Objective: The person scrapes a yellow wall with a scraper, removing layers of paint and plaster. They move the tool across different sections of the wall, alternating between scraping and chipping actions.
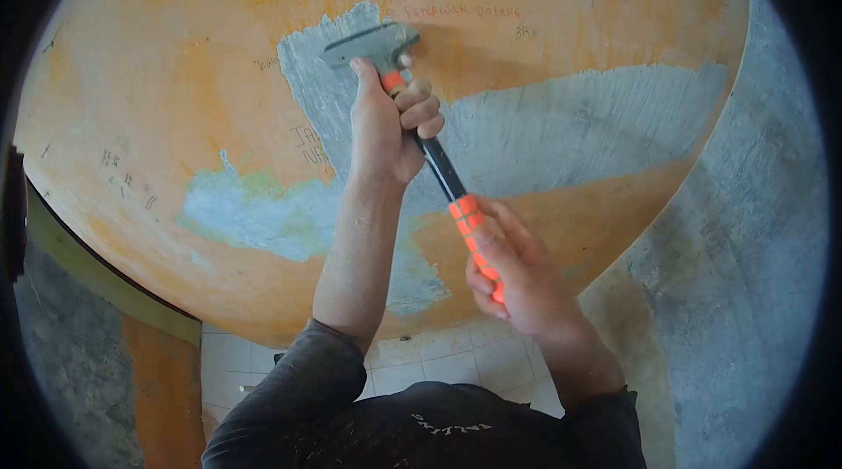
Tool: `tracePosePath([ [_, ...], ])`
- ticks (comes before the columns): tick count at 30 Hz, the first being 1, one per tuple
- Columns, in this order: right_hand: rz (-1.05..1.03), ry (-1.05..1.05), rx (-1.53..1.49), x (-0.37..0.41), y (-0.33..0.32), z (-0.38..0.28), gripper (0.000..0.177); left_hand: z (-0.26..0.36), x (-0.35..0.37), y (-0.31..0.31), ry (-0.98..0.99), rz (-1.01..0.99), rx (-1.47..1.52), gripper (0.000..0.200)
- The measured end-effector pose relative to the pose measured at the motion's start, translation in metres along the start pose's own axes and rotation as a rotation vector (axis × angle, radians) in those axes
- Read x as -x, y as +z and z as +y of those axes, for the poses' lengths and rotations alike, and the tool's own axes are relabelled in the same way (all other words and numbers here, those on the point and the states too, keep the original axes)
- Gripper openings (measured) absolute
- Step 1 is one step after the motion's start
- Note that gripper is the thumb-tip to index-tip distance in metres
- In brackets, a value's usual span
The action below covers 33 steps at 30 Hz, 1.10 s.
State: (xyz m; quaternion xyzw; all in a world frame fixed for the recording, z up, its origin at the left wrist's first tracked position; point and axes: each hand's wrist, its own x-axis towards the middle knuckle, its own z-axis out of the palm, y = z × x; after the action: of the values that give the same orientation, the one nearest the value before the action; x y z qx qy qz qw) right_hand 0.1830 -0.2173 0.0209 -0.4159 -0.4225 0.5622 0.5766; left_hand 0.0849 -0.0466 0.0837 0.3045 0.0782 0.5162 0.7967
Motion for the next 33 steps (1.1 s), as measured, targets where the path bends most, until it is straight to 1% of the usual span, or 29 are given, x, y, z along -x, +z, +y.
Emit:
tracePosePath([
  [1, -0.015, 0.041, -0.015, 0.006, 0.001, 0.004, 0.043, -0.006, 0.004, -0.01, 0.007, -0.036, -0.017, 0.053],
  [4, -0.015, -0.001, -0.032, 0.0, -0.002, 0.006, 0.043, -0.002, 0.004, -0.003, 0.008, -0.027, -0.038, 0.053],
  [5, -0.021, -0.001, -0.036, -0.001, 0.0, -0.001, 0.043, 0.003, -0.004, 0.006, 0.066, -0.022, -0.113, 0.053],
  [7, -0.089, 0.002, -0.045, 0.0, 0.003, -0.021, 0.042, 0.008, -0.005, 0.012, 0.058, -0.016, -0.079, 0.054],
  [8, -0.094, 0.01, -0.049, 0.003, 0.003, -0.017, 0.042, 0.008, -0.003, 0.013, 0.049, -0.016, -0.043, 0.054],
  [9, -0.084, 0.033, -0.071, 0.008, 0.004, -0.008, 0.041, 0.003, -0.002, 0.007, 0.028, 0.033, -0.041, 0.054],
  [11, -0.085, 0.037, -0.083, 0.009, 0.002, -0.002, 0.041, -0.006, 0.007, -0.002, 0.019, 0.031, -0.074, 0.055],
  [14, -0.081, 0.062, -0.139, 0.009, 0.002, -0.006, 0.04, -0.002, 0.003, 0.004, 0.009, 0.032, -0.117, 0.055],
  [16, -0.083, 0.046, -0.092, 0.014, 0.007, -0.017, 0.039, -0.002, 0.001, 0.005, 0.037, 0.025, -0.1, 0.054],
  [17, -0.023, 0.004, 0.011, 0.009, 0.008, -0.007, 0.039, -0.003, 0.0, 0.003, 0.007, 0.098, -0.079, 0.054],
  [18, -0.012, 0.017, 0.005, 0.011, 0.005, 0.008, 0.039, -0.009, 0.006, -0.005, -0.008, 0.108, -0.077, 0.054],
  [20, -0.03, -0.006, -0.084, 0.009, 0.0, 0.021, 0.04, -0.015, 0.006, -0.017, 0.018, -0.008, -0.086, 0.056],
  [22, -0.05, -0.009, -0.041, 0.001, 0.0, 0.01, 0.04, -0.007, 0.002, -0.005, 0.038, 0.008, -0.132, 0.057],
  [24, -0.074, -0.07, -0.02, -0.011, 0.0, 0.0, 0.041, 0.003, -0.011, 0.01, 0.11, 0.001, -0.169, 0.055],
  [25, -0.072, -0.064, -0.018, -0.007, 0.001, -0.001, 0.041, 0.003, -0.01, 0.013, 0.141, 0.008, -0.162, 0.055],
  [26, -0.076, -0.048, -0.046, -0.004, 0.002, -0.003, 0.041, 0.002, -0.008, 0.011, 0.146, 0.012, -0.158, 0.055],
  [29, -0.084, -0.01, -0.088, 0.008, 0.001, 0.008, 0.042, -0.011, 0.003, -0.008, 0.022, 0.031, -0.122, 0.057],
  [30, -0.086, 0.022, -0.093, 0.008, 0.0, 0.009, 0.042, -0.007, -0.002, -0.004, 0.031, 0.022, -0.123, 0.057],
  [31, -0.052, -0.014, -0.081, 0.002, 0.001, 0.006, 0.042, -0.003, -0.008, 0.001, 0.061, 0.018, -0.151, 0.057],
  [33, -0.075, -0.024, -0.088, 0.0, 0.005, -0.01, 0.042, 0.005, -0.011, 0.017, 0.126, 0.028, -0.191, 0.057],
])
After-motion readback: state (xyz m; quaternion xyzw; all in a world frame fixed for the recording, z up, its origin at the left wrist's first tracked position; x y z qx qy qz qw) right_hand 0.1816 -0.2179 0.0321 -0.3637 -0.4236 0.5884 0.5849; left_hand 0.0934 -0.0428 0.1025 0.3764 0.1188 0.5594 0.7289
